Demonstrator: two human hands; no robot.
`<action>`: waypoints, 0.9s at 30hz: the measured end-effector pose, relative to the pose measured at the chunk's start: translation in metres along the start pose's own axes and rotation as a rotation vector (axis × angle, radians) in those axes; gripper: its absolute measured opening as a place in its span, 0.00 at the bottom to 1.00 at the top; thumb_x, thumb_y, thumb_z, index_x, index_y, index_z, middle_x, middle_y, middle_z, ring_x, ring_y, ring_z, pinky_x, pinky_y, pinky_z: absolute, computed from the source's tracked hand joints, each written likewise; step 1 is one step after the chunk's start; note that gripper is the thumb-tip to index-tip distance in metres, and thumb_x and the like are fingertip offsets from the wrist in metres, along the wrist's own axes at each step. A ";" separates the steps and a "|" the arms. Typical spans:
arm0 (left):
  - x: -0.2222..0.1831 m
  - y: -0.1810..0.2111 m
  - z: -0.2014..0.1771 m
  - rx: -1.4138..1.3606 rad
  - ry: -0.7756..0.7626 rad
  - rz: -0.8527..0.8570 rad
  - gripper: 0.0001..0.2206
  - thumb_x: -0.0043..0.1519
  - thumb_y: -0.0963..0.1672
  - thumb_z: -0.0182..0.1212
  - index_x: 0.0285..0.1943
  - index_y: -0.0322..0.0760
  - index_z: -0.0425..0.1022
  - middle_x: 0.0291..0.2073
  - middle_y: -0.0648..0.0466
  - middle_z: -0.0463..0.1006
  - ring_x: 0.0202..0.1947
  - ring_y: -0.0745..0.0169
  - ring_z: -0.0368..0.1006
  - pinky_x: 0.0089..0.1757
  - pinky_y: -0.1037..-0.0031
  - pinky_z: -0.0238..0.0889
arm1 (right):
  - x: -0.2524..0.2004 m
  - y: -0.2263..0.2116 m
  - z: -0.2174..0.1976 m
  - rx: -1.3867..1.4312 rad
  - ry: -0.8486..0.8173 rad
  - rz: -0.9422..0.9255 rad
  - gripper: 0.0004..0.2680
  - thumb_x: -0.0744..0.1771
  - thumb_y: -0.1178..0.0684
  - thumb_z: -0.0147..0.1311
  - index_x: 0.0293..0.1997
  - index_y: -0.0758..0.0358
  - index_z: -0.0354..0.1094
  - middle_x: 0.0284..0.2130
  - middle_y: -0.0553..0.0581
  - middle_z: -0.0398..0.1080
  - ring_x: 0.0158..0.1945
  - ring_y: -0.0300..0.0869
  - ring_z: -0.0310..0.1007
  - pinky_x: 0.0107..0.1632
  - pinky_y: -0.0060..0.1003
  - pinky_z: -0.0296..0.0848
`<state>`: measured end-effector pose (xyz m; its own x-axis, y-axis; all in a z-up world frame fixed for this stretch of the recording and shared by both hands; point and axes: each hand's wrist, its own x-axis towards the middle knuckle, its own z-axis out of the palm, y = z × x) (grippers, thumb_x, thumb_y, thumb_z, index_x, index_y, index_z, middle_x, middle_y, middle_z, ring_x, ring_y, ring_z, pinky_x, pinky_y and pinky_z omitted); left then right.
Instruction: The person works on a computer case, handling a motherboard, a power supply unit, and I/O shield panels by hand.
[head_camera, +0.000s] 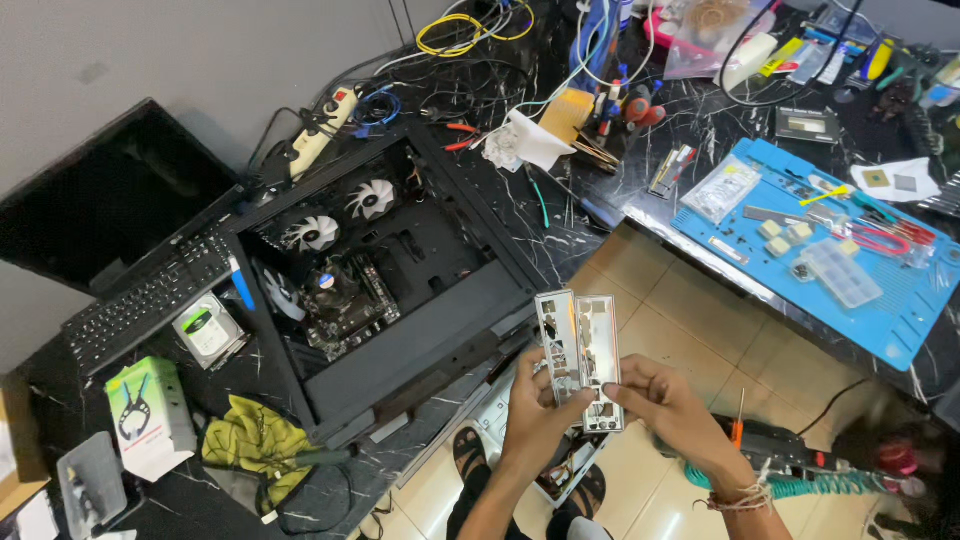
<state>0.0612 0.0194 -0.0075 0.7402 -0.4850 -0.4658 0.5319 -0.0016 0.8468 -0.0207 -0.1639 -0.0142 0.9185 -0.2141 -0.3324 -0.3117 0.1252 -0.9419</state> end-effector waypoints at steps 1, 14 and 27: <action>0.001 -0.001 -0.006 0.000 -0.004 0.002 0.31 0.57 0.41 0.71 0.70 0.45 0.64 0.56 0.53 0.87 0.47 0.65 0.79 0.48 0.74 0.71 | 0.003 0.001 0.007 -0.001 0.004 -0.003 0.07 0.69 0.56 0.60 0.48 0.67 0.79 0.36 0.60 0.86 0.30 0.42 0.78 0.34 0.36 0.75; 0.093 0.005 -0.030 0.085 -0.241 0.078 0.25 0.59 0.41 0.61 0.69 0.46 0.71 0.56 0.55 0.84 0.48 0.70 0.80 0.44 0.80 0.75 | 0.069 0.034 0.014 0.306 0.469 0.090 0.12 0.70 0.64 0.56 0.60 0.80 0.75 0.41 0.76 0.84 0.38 0.58 0.80 0.43 0.49 0.77; 0.216 -0.137 0.060 0.204 0.269 0.218 0.34 0.45 0.50 0.65 0.68 0.54 0.74 0.58 0.59 0.78 0.52 0.67 0.83 0.41 0.77 0.83 | 0.198 0.146 -0.096 0.093 0.422 0.069 0.12 0.69 0.57 0.57 0.58 0.70 0.73 0.34 0.69 0.83 0.31 0.52 0.84 0.34 0.46 0.85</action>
<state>0.1236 -0.1381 -0.2088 0.9223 -0.2465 -0.2976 0.2784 -0.1104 0.9541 0.0922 -0.2807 -0.2217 0.7101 -0.5769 -0.4037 -0.3281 0.2362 -0.9146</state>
